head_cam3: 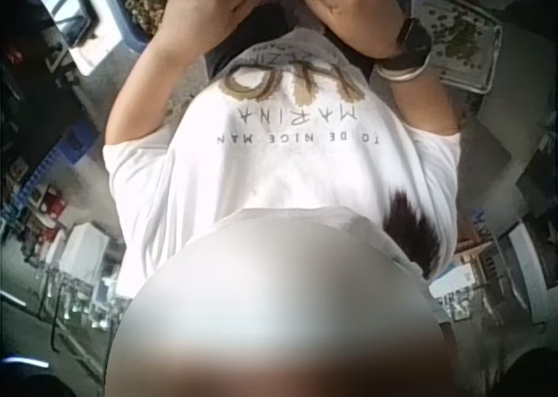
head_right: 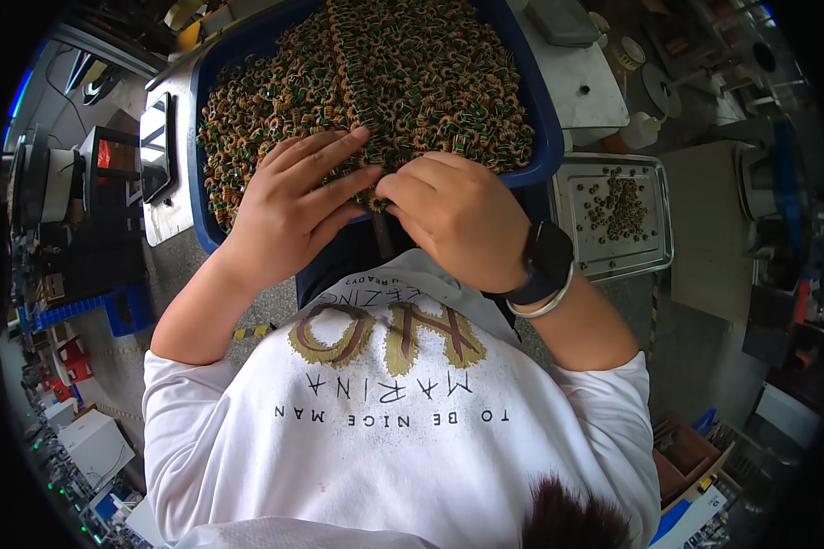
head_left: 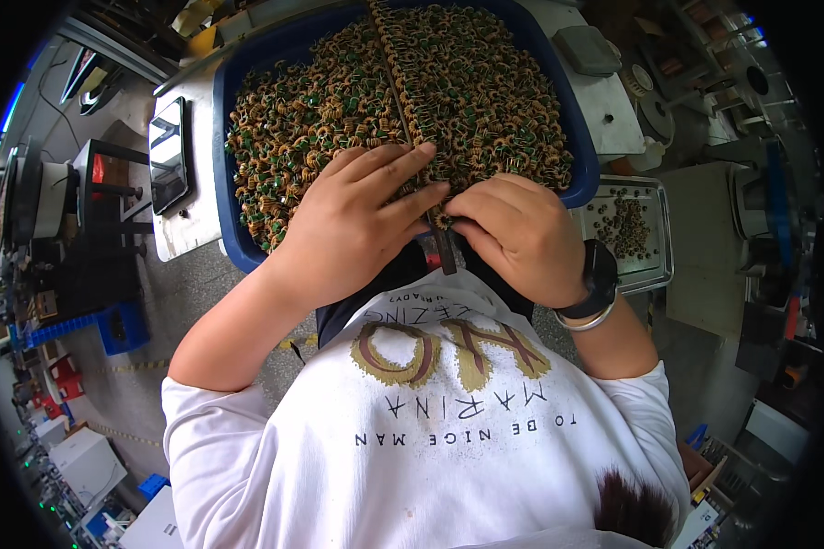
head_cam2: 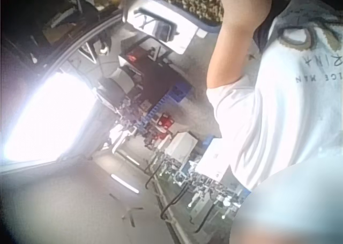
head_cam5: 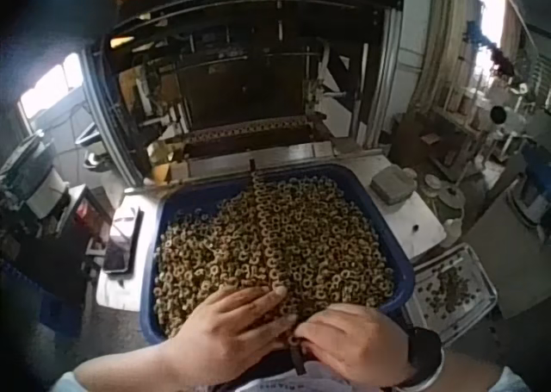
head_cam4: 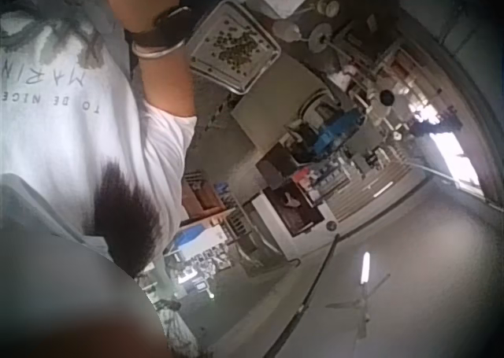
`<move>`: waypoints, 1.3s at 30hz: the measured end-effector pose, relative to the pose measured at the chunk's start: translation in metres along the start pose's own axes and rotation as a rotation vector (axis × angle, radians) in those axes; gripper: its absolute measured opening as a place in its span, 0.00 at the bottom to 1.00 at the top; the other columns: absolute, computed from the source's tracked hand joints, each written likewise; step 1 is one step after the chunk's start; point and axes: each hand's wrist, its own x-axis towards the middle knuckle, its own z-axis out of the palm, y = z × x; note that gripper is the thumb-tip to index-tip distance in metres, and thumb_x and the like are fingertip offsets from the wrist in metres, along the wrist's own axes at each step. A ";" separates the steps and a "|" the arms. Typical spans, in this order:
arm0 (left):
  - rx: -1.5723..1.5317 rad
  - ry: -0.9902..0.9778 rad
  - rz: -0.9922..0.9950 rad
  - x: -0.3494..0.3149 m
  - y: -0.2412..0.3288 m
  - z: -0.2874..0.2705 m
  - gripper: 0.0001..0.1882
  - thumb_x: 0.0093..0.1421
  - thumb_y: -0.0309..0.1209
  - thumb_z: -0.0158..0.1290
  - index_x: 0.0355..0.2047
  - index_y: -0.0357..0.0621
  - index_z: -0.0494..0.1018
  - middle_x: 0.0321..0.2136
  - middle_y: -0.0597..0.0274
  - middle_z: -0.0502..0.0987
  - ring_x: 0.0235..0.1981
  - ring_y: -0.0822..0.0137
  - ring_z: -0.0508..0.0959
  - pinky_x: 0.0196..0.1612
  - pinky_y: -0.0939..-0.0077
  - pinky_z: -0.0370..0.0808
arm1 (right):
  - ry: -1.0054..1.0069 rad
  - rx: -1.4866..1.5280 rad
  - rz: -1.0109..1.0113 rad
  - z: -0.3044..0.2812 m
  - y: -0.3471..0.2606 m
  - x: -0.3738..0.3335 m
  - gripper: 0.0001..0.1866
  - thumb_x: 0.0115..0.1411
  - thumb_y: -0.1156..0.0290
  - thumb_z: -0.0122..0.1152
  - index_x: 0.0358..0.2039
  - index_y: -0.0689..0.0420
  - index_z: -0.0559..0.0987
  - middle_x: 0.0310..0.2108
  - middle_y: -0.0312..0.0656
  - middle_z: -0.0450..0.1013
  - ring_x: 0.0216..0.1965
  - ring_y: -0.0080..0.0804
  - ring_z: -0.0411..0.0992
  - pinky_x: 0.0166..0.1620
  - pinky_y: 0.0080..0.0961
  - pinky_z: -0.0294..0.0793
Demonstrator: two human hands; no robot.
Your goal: The person is manually arranging small green and gold ring-shaped components from a storage bin onto a yellow carrier strip.
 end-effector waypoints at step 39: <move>-0.922 0.688 -0.986 0.024 -0.226 -0.067 0.24 0.57 0.29 0.52 0.54 0.36 0.65 0.41 0.52 0.75 0.36 0.67 0.75 0.40 0.76 0.71 | 0.134 0.291 0.471 -0.056 0.136 0.081 0.10 0.55 0.71 0.62 0.35 0.62 0.77 0.24 0.35 0.74 0.25 0.16 0.69 0.29 0.15 0.67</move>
